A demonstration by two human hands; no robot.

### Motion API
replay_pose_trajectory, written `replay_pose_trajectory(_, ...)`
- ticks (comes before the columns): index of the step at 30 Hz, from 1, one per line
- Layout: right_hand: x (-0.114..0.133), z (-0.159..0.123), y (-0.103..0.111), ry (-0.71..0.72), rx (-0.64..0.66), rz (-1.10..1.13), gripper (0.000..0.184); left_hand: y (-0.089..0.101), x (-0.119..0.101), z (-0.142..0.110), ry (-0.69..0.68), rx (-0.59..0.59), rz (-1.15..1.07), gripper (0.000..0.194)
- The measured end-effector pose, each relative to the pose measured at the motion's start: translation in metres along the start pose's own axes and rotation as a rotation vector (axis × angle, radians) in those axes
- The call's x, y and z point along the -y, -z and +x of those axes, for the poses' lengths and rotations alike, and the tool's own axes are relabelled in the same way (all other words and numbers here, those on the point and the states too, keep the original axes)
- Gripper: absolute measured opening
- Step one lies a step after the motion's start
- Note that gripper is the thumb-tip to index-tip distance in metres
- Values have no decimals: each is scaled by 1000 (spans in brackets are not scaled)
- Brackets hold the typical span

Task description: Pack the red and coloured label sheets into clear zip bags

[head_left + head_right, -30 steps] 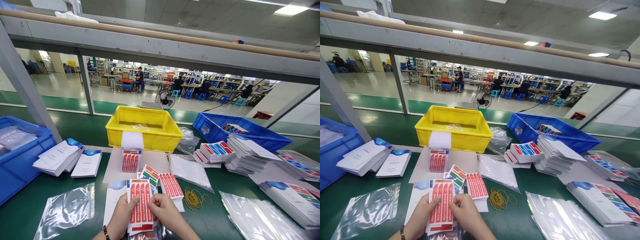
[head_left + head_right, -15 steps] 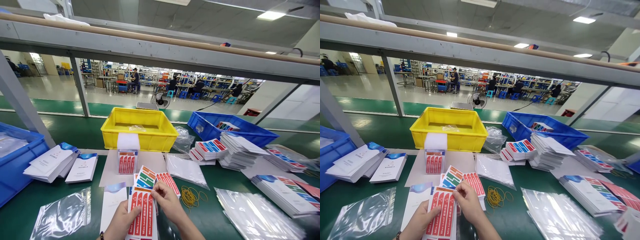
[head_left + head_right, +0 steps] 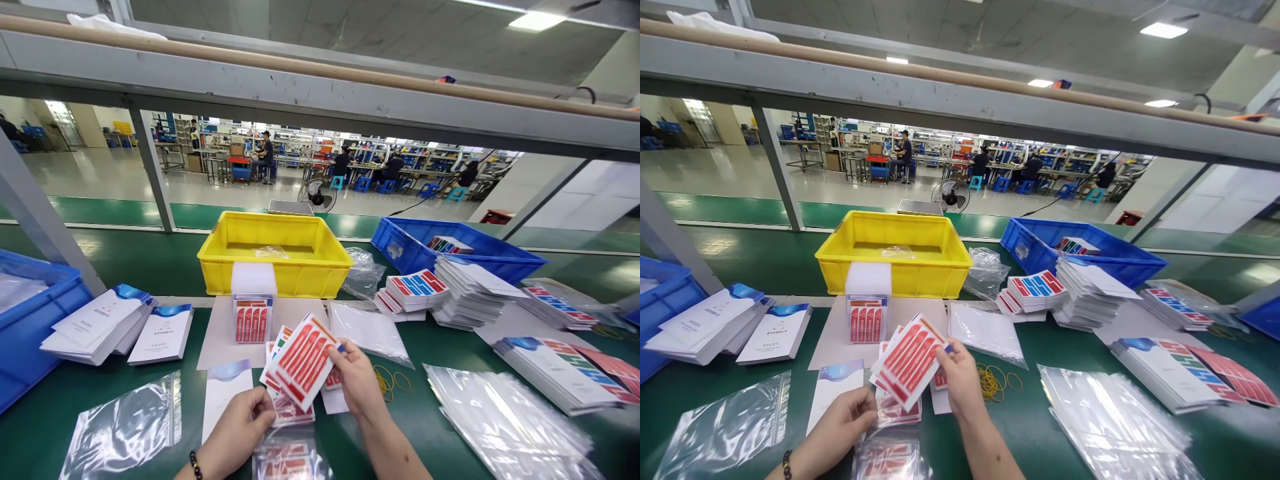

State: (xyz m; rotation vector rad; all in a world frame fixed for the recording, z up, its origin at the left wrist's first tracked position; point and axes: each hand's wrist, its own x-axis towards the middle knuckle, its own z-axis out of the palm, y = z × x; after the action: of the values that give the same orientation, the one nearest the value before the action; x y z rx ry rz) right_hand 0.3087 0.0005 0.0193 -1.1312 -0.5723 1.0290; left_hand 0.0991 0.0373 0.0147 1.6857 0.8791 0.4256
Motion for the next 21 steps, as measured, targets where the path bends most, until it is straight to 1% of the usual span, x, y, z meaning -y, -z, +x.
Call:
replay_pose_trajectory(1,2,3,2,19,-35,20,41,2,-1,0,-15,16,92,9)
replay_pose_trajectory(2,2,5,4,29,-43,28,41,3,-2,-1,-50,59,144,13)
replay_pose_trajectory(4,2,4,3,19,-30,23,42,3,-4,-3,-143,178,167,17)
replay_pose_trajectory(5,1,3,2,3,-9,11,41,3,-5,-3,-178,220,166,20)
replay_pose_trajectory(6,1,1,1,-14,14,-5,41,3,-5,-3,-193,237,145,22)
replay_pose_trajectory(7,0,-1,-1,-30,36,-22,41,2,-5,-3,-186,227,97,23)
replay_pose_trajectory(11,0,-5,-2,-61,94,-94,40,1,-4,-1,-99,127,-179,20)
replay_pose_trajectory(13,1,-5,-1,-78,128,-132,39,0,-4,-1,-77,114,-265,21)
replay_pose_trajectory(17,-2,-5,-1,-117,184,-201,38,-4,-3,-2,-87,121,-338,24)
replay_pose_trajectory(21,-1,-4,2,-120,183,-223,38,-6,-2,-3,-100,141,-320,24)
